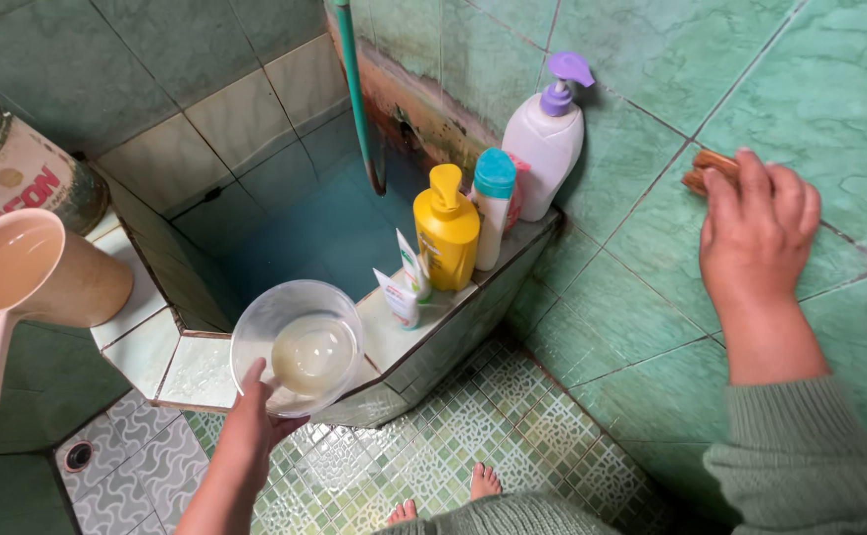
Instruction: The person cleans the tiled walls of a bathroom by dipping a small brush into a container of cleaning solution and scrubbing the grout and tile surfaces, occasionally rinsing the area with water from a scoop.
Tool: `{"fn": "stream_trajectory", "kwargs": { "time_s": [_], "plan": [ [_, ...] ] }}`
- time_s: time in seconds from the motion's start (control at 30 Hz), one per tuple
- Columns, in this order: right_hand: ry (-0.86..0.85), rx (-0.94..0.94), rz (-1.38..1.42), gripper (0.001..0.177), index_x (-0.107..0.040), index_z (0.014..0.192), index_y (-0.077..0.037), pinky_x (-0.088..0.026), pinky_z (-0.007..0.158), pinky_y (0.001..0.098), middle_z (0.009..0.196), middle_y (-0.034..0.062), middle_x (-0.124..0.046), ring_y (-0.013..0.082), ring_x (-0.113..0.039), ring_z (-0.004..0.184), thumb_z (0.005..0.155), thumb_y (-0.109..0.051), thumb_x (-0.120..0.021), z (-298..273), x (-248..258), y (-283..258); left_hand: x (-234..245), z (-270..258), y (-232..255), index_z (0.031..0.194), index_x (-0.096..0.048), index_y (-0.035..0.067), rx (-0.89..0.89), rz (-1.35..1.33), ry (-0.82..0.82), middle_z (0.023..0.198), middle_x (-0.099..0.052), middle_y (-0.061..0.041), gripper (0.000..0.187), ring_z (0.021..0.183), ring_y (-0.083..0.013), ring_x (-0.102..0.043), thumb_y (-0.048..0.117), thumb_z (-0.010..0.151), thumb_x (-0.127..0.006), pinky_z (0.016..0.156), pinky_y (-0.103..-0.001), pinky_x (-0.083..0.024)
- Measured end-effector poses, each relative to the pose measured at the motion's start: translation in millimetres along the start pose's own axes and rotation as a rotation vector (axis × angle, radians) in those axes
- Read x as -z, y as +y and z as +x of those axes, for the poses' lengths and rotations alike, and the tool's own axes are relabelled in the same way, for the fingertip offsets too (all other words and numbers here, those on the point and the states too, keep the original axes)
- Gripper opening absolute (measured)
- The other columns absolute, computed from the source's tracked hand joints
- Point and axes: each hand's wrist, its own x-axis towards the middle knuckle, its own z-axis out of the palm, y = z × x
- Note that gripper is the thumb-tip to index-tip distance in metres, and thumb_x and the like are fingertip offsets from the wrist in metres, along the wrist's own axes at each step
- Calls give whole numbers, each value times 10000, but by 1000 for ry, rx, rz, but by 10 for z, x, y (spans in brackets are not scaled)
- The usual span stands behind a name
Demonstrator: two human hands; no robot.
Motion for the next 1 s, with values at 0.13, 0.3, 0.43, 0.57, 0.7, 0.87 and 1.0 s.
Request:
{"fn": "stream_trajectory", "kwargs": {
  "time_s": [0.13, 0.3, 0.43, 0.57, 0.7, 0.87, 1.0],
  "plan": [
    [54, 188, 60, 196, -696, 1237, -103, -407, 1088, 424, 1357, 66, -603, 257, -545, 1221, 1047, -147, -679, 31, -137, 32, -238, -457, 411, 1529, -301, 214, 31, 140, -164, 1477, -480, -200, 588, 1175, -362, -633, 453, 994, -353, 964, -462, -520],
    [-151, 367, 80, 243, -703, 1108, -62, -434, 1051, 412, 1274, 67, -639, 252, -576, 1158, 898, -132, -603, -371, -380, -3, -669, -667, 368, 1518, -336, 266, 48, 189, -393, 1465, -521, -177, 599, 1099, -370, -698, 482, 960, -345, 927, -441, -553],
    [-360, 500, 45, 276, -699, 1102, -69, -419, 1061, 403, 1184, 46, -645, 232, -578, 1145, 877, -156, -565, -647, -342, -31, -1109, -534, 61, 1514, -312, 250, 132, 218, -549, 1463, -526, -165, 590, 1031, -327, -731, 388, 942, -360, 879, -420, -590],
    [-211, 303, 107, 279, -699, 1126, -56, -420, 1057, 423, 1235, 68, -644, 254, -568, 1146, 900, -154, -569, -257, -118, 17, -1540, -354, -192, 1521, -276, 252, 202, 265, -637, 1441, -551, -107, 605, 943, -282, -728, 384, 936, -355, 813, -368, -602],
    [51, 87, -42, 239, -685, 1149, -74, -396, 1069, 459, 1306, 81, -616, 280, -550, 1206, 945, -146, -581, 52, -30, -38, -1904, -218, -382, 1550, -206, 239, 320, 372, -681, 1314, -634, -139, 679, 836, -235, -715, 304, 912, -427, 712, -314, -591],
    [-170, 298, 5, 336, -669, 1152, -67, -378, 1089, 440, 1303, 94, -602, 273, -555, 1206, 835, -126, -576, -468, -440, -21, -2178, -29, -441, 1573, -159, 230, 341, 450, -773, 1177, -673, -212, 708, 756, -206, -705, 282, 917, -418, 608, -268, -549],
    [-542, 520, -29, 367, -643, 1152, -67, -308, 1146, 432, 1343, 72, -563, 254, -502, 1277, 806, -154, -559, -1020, -554, 86, -2246, -2, -410, 1562, -187, 240, 321, 432, -783, 1205, -658, -129, 718, 733, -199, -674, 270, 901, -464, 638, -288, -568]
  ]
}}
